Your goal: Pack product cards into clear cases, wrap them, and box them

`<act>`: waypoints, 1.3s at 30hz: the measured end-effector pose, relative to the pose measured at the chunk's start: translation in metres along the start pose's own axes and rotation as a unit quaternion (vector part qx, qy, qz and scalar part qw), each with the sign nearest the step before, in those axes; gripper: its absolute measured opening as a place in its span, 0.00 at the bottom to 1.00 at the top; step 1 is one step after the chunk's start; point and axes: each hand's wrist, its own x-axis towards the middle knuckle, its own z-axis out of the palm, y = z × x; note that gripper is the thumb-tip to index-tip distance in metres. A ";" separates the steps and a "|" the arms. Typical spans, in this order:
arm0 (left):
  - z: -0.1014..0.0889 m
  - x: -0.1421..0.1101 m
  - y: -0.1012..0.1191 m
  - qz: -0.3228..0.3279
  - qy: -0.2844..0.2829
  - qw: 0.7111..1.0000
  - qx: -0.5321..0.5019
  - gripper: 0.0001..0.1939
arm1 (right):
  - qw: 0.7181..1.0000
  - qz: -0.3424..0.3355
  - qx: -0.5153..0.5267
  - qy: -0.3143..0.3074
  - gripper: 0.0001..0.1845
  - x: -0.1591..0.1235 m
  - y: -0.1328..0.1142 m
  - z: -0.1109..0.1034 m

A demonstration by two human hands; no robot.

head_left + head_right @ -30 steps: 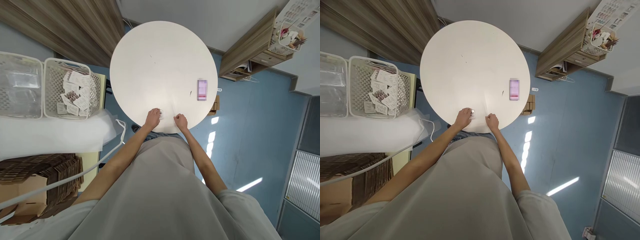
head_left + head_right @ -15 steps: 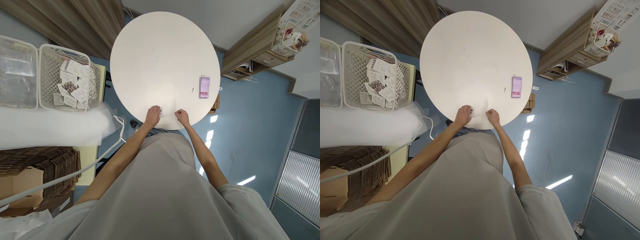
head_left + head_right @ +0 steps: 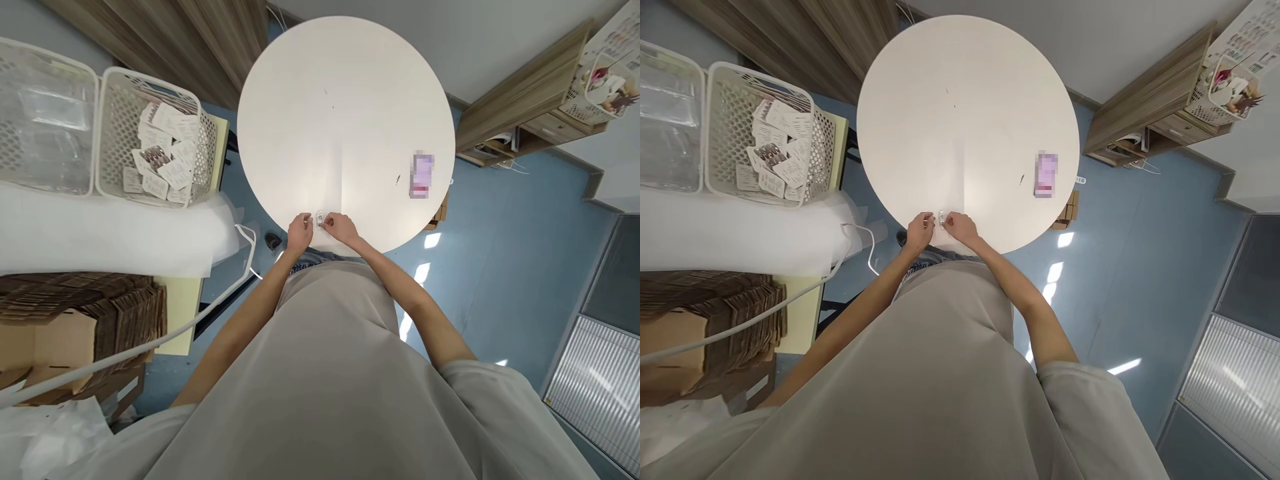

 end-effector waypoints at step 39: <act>0.032 0.009 0.007 -0.086 0.061 0.993 0.044 0.09 | 0.992 0.120 0.033 0.034 0.12 -0.001 0.025 0.003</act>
